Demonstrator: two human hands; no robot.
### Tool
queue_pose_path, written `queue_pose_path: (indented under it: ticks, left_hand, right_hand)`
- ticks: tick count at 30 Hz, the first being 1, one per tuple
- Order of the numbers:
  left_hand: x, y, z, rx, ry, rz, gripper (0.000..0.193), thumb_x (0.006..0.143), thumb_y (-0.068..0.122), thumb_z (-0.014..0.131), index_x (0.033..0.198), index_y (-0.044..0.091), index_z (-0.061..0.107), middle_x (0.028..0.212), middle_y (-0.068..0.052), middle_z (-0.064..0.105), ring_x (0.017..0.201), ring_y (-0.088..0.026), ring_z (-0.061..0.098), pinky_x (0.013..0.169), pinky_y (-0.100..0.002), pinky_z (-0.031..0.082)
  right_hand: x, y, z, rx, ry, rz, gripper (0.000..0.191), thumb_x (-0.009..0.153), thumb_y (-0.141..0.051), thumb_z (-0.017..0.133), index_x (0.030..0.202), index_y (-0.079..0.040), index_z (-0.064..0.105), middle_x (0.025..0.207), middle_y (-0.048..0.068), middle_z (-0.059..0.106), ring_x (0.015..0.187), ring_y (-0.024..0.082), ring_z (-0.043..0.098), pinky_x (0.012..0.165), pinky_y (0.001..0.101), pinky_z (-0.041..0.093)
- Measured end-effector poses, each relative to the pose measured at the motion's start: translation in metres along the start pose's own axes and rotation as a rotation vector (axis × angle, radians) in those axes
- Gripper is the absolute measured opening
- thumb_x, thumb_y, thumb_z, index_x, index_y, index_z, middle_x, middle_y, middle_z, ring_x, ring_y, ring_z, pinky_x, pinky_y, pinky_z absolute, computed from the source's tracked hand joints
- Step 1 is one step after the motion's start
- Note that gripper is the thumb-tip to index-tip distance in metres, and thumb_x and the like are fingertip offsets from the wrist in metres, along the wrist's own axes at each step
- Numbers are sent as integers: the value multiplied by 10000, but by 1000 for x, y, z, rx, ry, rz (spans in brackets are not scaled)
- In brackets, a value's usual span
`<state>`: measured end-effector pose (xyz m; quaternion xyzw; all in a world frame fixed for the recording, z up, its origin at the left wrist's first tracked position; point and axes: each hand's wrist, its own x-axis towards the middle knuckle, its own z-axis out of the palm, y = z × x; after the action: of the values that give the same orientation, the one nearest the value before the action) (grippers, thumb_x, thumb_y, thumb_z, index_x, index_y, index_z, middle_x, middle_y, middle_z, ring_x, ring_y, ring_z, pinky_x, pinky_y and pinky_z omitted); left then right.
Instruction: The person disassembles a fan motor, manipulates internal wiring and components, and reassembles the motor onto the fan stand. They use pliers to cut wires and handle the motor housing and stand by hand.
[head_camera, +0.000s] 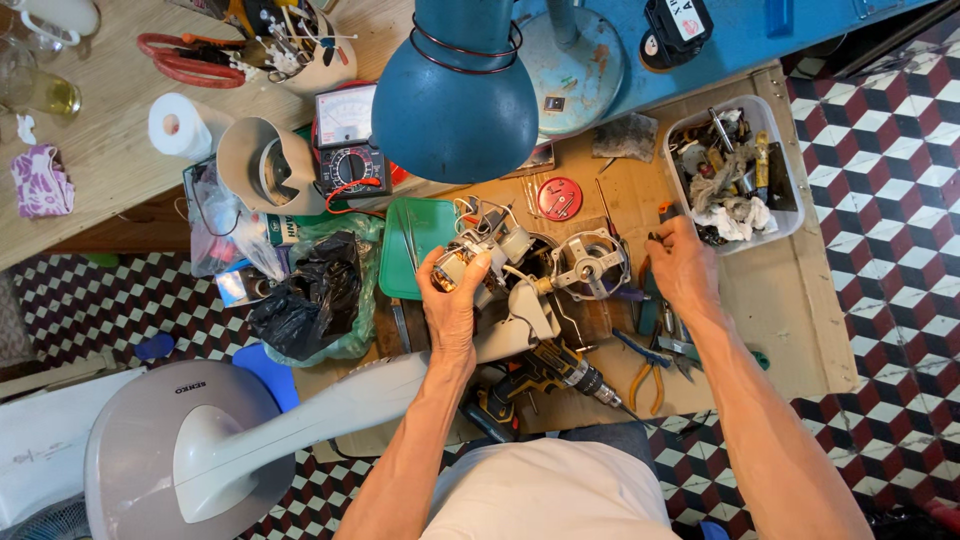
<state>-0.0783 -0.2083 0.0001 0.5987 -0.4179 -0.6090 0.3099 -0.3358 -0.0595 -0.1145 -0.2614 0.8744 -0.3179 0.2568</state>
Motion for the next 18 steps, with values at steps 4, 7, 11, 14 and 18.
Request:
queue_pose_path:
  ticks: [4, 7, 11, 14, 18]
  left_hand:
    - [-2, -2, -2, -11, -12, 8, 920, 718, 380, 868, 1454, 62, 416, 1289, -129, 580, 1147, -197, 579, 991, -335, 475]
    - [-3, -4, -3, -27, -15, 14, 911, 722, 377, 869, 1448, 59, 420, 1289, -125, 576, 1152, -196, 574, 994, -335, 473]
    - [-3, -6, -4, -18, -2, 16, 900, 725, 376, 865, 1446, 62, 427, 1289, -125, 572, 1151, -199, 571, 993, -336, 469]
    - [-4, -7, -4, -27, -11, 16, 901, 716, 381, 867, 1440, 62, 438, 1289, -132, 569, 1145, -208, 572, 988, -344, 475]
    - [-3, -6, -4, -31, -20, 15, 916, 718, 396, 870, 1449, 71, 424, 1314, -131, 562, 1180, -210, 568, 1015, -339, 460]
  right_hand:
    - [-36, -16, -39, 310, 230, -91, 217, 1021, -152, 720, 1124, -25, 576, 891, 84, 688, 774, 149, 641, 682, 278, 503]
    - [-74, -28, -90, 314, 402, -173, 184, 1089, -57, 743, 1112, 26, 580, 1049, 101, 657, 899, 146, 627, 800, 259, 519]
    - [-125, -41, -159, 1083, 414, -143, 146, 1122, -29, 707, 1194, -35, 580, 1072, 82, 661, 984, 171, 675, 930, 282, 570]
    - [-165, -60, -140, 1397, 210, -15, 150, 1087, -159, 680, 1152, -48, 603, 1020, 105, 685, 928, 201, 690, 864, 326, 578]
    - [-198, -76, -60, 1163, -185, 486, 418, 1018, -373, 550, 1013, 30, 659, 896, 148, 737, 819, 205, 662, 773, 345, 508]
